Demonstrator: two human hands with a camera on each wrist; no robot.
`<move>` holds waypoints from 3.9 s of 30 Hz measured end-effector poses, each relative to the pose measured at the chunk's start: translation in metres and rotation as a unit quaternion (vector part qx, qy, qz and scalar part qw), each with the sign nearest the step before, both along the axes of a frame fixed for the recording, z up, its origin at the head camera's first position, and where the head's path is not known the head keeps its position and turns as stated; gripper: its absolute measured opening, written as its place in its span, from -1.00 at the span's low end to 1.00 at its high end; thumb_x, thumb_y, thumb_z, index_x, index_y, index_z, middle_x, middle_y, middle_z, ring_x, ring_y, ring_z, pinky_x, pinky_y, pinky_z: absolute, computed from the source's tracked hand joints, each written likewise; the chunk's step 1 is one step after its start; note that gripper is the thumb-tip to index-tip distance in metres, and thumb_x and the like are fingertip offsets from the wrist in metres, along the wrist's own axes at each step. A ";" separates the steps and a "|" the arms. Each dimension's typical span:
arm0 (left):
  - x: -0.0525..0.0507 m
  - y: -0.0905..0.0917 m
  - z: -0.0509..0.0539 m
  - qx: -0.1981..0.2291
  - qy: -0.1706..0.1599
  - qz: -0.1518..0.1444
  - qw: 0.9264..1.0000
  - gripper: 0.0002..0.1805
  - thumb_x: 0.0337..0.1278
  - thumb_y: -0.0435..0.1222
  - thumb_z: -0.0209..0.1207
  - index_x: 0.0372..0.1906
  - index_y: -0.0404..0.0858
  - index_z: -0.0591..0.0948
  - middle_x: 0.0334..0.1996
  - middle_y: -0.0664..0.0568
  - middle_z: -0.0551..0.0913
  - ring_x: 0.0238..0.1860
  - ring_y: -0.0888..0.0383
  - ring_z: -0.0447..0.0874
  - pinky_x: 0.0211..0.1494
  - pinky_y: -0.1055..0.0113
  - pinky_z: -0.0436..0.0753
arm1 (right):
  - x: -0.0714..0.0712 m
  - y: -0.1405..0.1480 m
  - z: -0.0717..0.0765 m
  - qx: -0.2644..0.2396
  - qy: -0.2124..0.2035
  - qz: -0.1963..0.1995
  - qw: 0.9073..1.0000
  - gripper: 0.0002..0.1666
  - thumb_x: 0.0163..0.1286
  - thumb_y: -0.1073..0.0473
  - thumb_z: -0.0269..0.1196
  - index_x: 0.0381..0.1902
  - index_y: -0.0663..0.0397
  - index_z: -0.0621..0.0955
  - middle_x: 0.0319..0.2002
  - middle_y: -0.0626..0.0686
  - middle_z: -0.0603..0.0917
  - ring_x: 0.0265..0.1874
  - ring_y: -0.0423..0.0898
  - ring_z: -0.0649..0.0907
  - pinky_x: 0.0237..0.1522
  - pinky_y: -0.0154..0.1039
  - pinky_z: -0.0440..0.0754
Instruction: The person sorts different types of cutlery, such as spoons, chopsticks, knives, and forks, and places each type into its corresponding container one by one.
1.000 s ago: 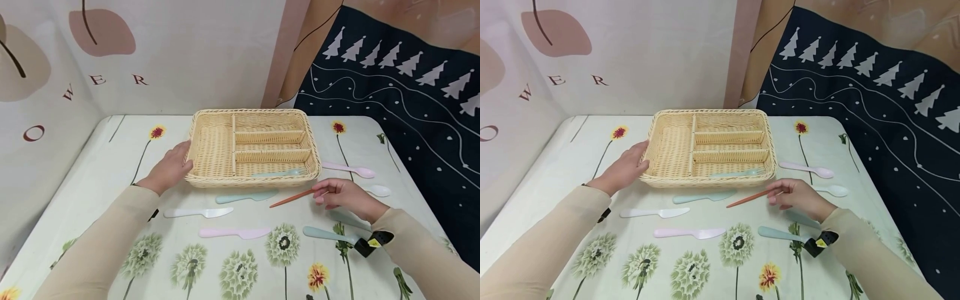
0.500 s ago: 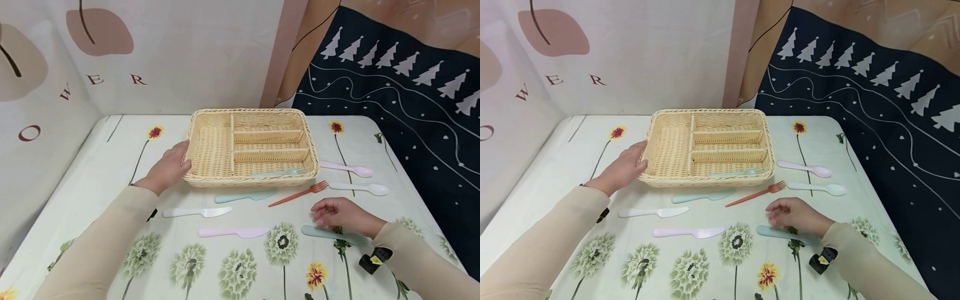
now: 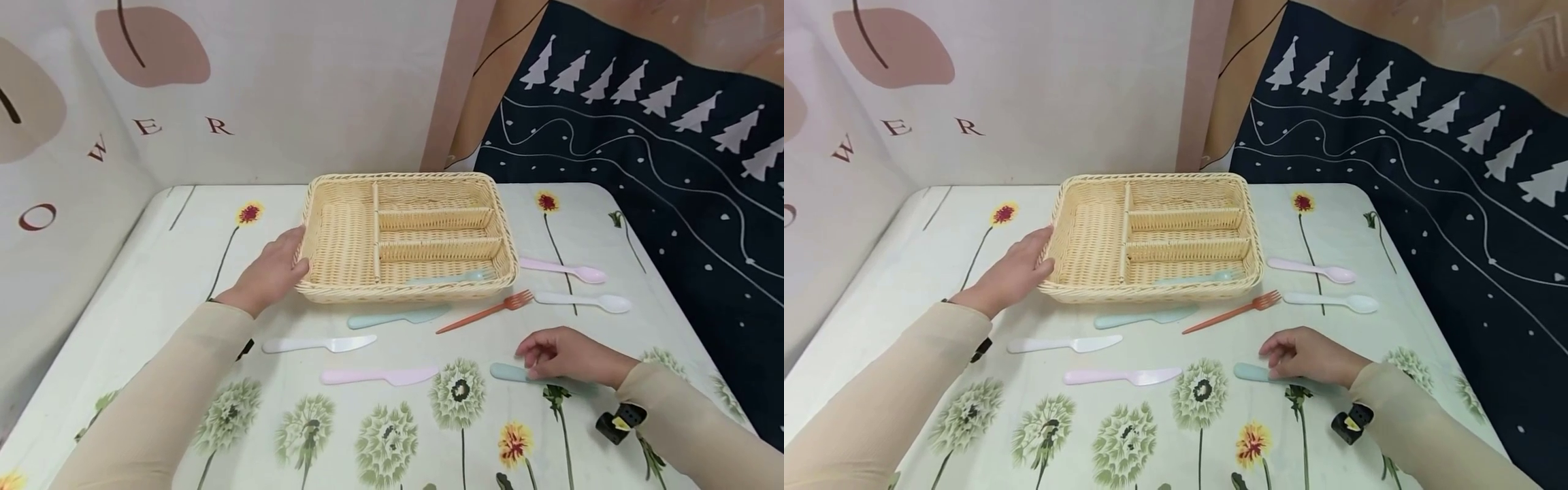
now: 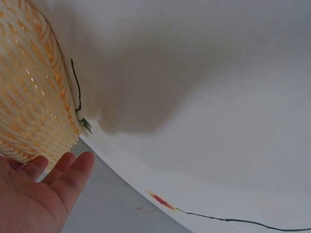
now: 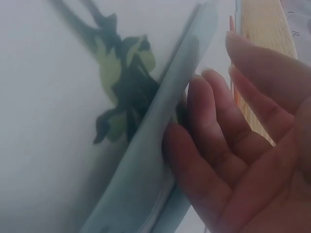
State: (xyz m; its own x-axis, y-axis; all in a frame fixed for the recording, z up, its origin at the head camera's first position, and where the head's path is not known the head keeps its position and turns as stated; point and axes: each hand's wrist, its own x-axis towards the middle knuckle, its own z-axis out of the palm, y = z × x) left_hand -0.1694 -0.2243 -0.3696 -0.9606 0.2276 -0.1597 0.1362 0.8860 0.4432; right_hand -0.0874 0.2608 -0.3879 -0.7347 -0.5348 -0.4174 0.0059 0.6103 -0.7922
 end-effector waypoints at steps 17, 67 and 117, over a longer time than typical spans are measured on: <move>-0.002 -0.001 -0.001 -0.001 -0.006 0.002 1.000 -0.25 0.37 -0.11 -0.28 0.54 -0.27 -0.19 0.52 -0.23 -0.09 0.46 -0.30 -0.08 0.46 -0.15 0.02 | 0.010 0.000 0.000 0.064 0.024 0.040 0.997 -0.66 0.08 0.32 0.41 -0.13 0.12 0.64 -0.38 -0.05 0.52 -0.51 -0.24 0.44 -0.45 -0.35 0.47; -0.001 -0.001 0.001 -0.007 0.001 0.006 1.000 -0.26 0.35 -0.16 -0.24 0.53 -0.33 -0.14 0.50 -0.26 -0.05 0.46 -0.29 -0.07 0.47 -0.13 0.00 | -0.025 -0.023 0.045 0.078 0.107 0.087 0.987 -0.71 0.14 0.36 0.36 -0.14 0.08 0.70 -0.31 -0.12 0.65 -0.33 -0.20 0.55 -0.28 -0.31 0.57; -0.001 0.002 0.000 -0.020 -0.003 0.012 1.000 -0.26 0.36 -0.14 -0.26 0.53 -0.31 -0.13 0.51 -0.24 -0.06 0.47 -0.26 -0.07 0.46 -0.12 0.03 | -0.140 -0.101 0.119 0.151 0.165 0.097 0.970 -0.67 0.22 0.35 0.33 -0.03 0.09 0.68 -0.25 0.07 0.63 -0.23 0.01 0.55 -0.06 -0.07 0.55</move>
